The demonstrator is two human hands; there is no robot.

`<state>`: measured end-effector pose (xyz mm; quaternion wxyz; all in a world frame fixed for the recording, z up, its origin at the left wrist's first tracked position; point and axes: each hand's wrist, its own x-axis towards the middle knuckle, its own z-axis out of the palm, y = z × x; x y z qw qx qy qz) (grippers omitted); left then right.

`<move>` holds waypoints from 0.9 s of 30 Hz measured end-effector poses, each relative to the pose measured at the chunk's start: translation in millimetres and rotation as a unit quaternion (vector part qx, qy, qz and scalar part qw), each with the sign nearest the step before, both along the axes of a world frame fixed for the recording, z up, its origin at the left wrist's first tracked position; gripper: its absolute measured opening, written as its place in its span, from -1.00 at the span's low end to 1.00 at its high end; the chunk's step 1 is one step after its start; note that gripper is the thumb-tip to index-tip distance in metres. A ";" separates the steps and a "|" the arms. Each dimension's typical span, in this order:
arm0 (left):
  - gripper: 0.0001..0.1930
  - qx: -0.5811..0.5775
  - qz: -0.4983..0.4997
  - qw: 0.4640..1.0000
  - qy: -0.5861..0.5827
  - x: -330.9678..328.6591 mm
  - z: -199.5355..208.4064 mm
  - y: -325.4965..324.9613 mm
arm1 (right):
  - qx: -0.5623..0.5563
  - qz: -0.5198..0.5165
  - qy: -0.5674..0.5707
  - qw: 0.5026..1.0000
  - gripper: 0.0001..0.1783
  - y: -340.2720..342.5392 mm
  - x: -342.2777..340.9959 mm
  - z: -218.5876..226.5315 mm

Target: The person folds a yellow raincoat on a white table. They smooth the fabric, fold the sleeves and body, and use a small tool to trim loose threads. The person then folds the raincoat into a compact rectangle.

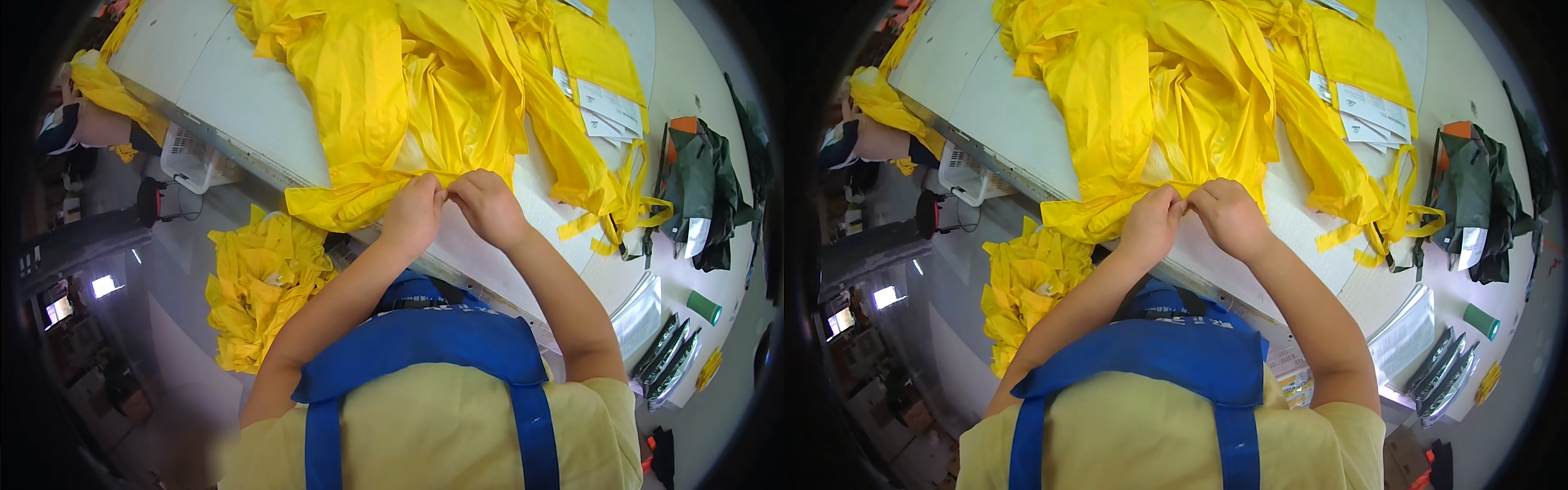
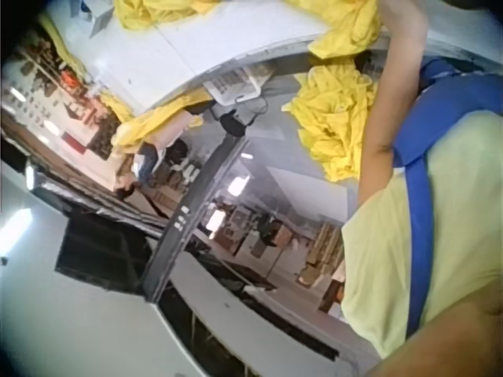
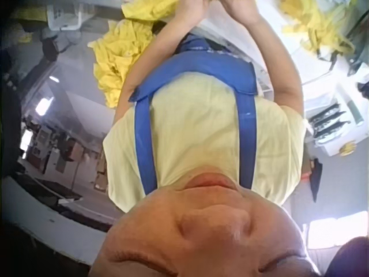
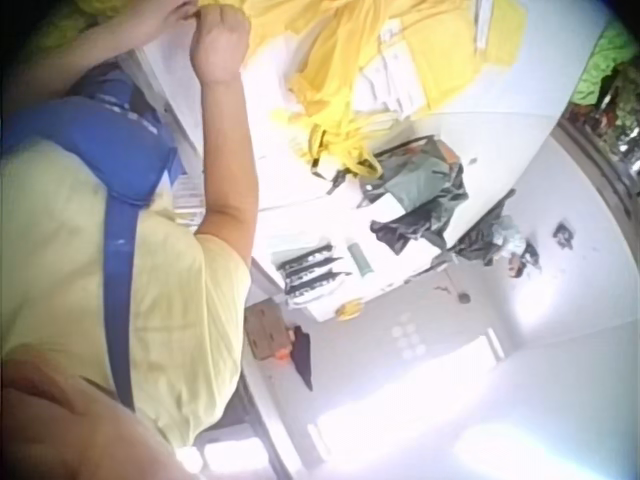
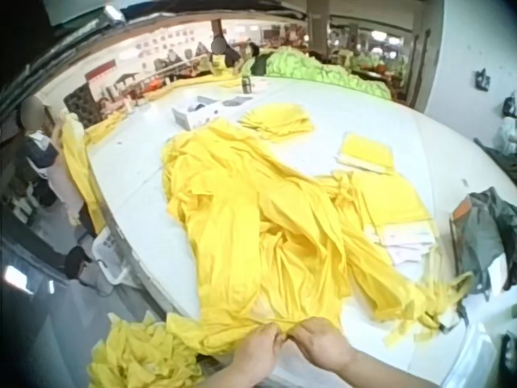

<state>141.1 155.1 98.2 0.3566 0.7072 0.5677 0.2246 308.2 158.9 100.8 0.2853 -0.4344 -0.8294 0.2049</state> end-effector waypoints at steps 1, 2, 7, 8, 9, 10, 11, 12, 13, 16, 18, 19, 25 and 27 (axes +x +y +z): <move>-0.86 -0.002 -0.001 1.000 0.013 0.6 1.0 -0.4 | -0.004 0.009 -0.012 1.000 -0.91 1.7 2.6 -2.5; -0.87 -0.005 -0.002 1.000 0.026 2.2 3.6 -0.2 | -0.008 0.018 -0.024 1.000 -0.90 3.8 5.0 -4.2; -0.88 0.045 -0.015 0.997 0.057 6.3 10.5 4.6 | -0.014 0.036 -0.029 0.999 -0.89 16.5 12.2 12.2; -0.88 0.064 -0.021 0.996 0.058 6.0 10.8 6.6 | -0.019 0.032 -0.030 0.999 -0.89 17.8 13.0 13.6; -0.87 0.083 -0.028 0.994 0.058 5.9 10.7 8.5 | -0.031 0.023 -0.023 0.999 -0.89 17.9 13.7 13.1; -0.86 0.085 -0.033 0.994 0.053 6.1 10.4 10.4 | -0.044 0.015 -0.017 0.999 -0.90 18.0 14.6 12.3; -0.85 0.086 -0.036 0.994 0.048 6.2 9.7 11.7 | -0.056 0.007 -0.010 0.998 -0.90 18.1 15.4 11.2; -0.83 0.088 -0.039 0.994 0.044 6.5 8.8 13.0 | -0.105 -0.015 0.005 0.994 -0.90 17.7 16.5 12.8; -0.82 0.097 -0.040 0.994 0.012 7.0 7.2 14.3 | -0.154 -0.037 0.020 0.987 -0.90 17.0 17.8 16.3; -0.80 0.108 -0.028 0.992 -0.059 11.6 -3.1 13.9 | -0.266 -0.084 0.068 0.958 -0.89 16.5 23.0 14.6; -0.79 0.094 0.002 0.993 -0.070 19.4 -17.6 9.1 | -0.297 -0.092 0.080 0.947 -0.88 17.3 25.0 10.2; -0.80 0.092 -0.002 0.993 -0.074 19.1 -23.8 8.8 | -0.295 -0.088 0.076 0.948 -0.88 18.6 25.0 8.3; -0.85 0.067 -0.024 0.996 -0.056 15.7 -29.1 19.9 | -0.379 -0.073 0.074 0.920 -0.92 24.3 32.8 6.7; -0.85 0.100 -0.020 0.993 -0.059 17.2 -29.1 21.0 | -0.401 -0.069 0.081 0.910 -0.92 25.2 33.6 6.3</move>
